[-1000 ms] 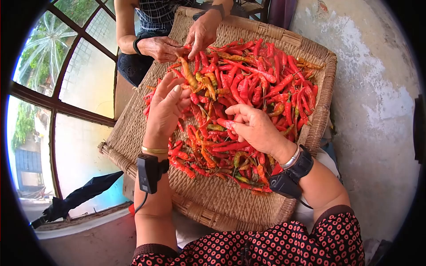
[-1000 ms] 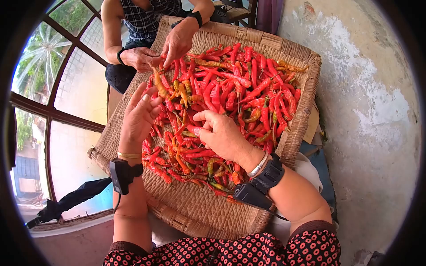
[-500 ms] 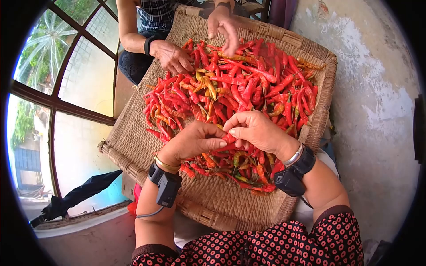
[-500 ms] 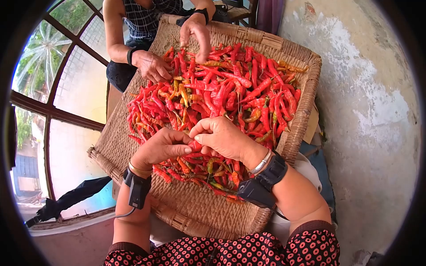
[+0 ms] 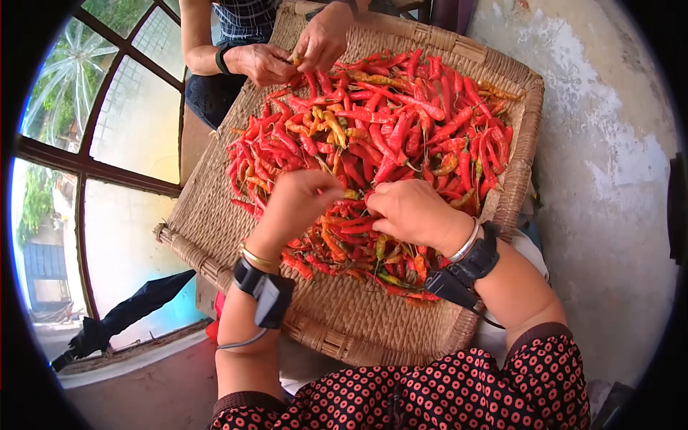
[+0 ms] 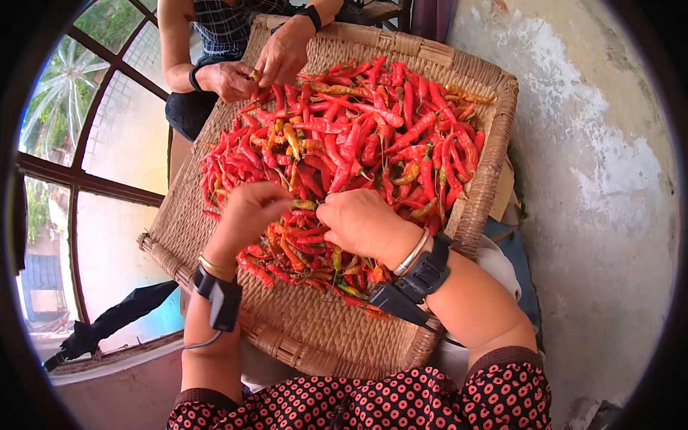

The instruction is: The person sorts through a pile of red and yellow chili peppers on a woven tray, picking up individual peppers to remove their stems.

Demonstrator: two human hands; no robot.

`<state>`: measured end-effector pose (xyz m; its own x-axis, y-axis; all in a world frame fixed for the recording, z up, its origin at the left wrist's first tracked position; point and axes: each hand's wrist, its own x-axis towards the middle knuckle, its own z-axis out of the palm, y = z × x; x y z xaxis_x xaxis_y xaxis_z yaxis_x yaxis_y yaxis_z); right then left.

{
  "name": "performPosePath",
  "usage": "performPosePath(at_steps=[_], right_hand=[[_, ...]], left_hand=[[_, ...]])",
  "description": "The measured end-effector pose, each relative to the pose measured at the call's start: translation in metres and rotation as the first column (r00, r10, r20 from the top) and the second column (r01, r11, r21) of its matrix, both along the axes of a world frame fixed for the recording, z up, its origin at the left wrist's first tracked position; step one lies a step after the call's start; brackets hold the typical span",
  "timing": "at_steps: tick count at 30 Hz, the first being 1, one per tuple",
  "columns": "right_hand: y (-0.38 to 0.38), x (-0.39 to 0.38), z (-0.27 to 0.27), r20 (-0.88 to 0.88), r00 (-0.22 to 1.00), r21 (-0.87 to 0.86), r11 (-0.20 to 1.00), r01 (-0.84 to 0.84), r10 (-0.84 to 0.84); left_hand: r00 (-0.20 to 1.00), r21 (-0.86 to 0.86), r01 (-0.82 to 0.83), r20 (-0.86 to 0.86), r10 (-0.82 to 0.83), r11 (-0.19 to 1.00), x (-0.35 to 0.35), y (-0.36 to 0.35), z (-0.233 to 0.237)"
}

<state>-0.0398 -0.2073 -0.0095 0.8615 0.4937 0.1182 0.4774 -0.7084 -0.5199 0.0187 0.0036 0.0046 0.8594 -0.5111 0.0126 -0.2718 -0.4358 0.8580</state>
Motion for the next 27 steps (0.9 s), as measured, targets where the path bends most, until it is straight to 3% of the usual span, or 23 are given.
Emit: performPosePath(at_steps=[1, 2, 4, 7, 11, 16, 19, 22, 23, 25, 27], right_hand=[[0.0, -0.003, 0.0, 0.04, 0.998, -0.05, 0.998, -0.043, 0.045], [0.001, -0.005, -0.003, 0.038, 0.998, -0.049, 0.998, -0.041, 0.043], [0.002, -0.007, -0.012, 0.18, 0.983, -0.167, 0.986, 0.008, 0.023], [0.007, -0.007, -0.015, 0.192, 0.98, -0.28, 0.96, 0.015, 0.041], [0.005, -0.004, -0.02, 0.166, 0.982, -0.284, 0.958, -0.04, 0.09], [-0.02, 0.001, -0.002, 0.169, 0.985, -0.156, 0.988, -0.013, 0.039], [-0.026, 0.007, 0.009, 0.041, 0.999, -0.103, 0.995, 0.014, -0.01], [-0.023, 0.013, 0.014, -0.099, 0.993, 0.272, 0.959, 0.084, -0.059], [-0.021, 0.014, 0.014, -0.099, 0.994, 0.271, 0.959, 0.081, -0.056], [-0.017, 0.014, 0.011, -0.362, 0.922, 0.497, 0.809, 0.313, -0.135], [-0.018, 0.016, 0.009, -0.373, 0.92, 0.552, 0.769, 0.323, -0.118]], left_hand=[[0.954, 0.242, 0.213, 0.156, -0.254, 0.947, -0.007, -0.005, -0.002], [0.954, 0.242, 0.215, 0.154, -0.256, 0.946, -0.012, -0.008, -0.003], [0.931, 0.456, 0.293, 0.066, -0.36, 0.841, -0.02, -0.014, -0.002], [0.918, 0.499, 0.263, 0.133, -0.374, 0.825, -0.024, -0.015, -0.007], [0.895, 0.562, 0.29, 0.128, -0.428, 0.775, -0.023, -0.016, -0.009], [0.884, 0.464, 0.383, 0.067, -0.462, 0.799, -0.013, -0.005, -0.016], [0.921, 0.494, 0.286, 0.093, -0.377, 0.821, -0.014, -0.009, -0.008], [0.883, 0.568, 0.278, 0.168, -0.439, 0.775, -0.021, -0.01, -0.012], [0.884, 0.567, 0.276, 0.168, -0.437, 0.776, -0.022, -0.01, -0.011], [0.881, 0.646, 0.26, 0.146, -0.45, 0.718, -0.024, -0.01, -0.01], [0.873, 0.626, 0.27, 0.161, -0.46, 0.732, -0.022, -0.008, -0.01]])
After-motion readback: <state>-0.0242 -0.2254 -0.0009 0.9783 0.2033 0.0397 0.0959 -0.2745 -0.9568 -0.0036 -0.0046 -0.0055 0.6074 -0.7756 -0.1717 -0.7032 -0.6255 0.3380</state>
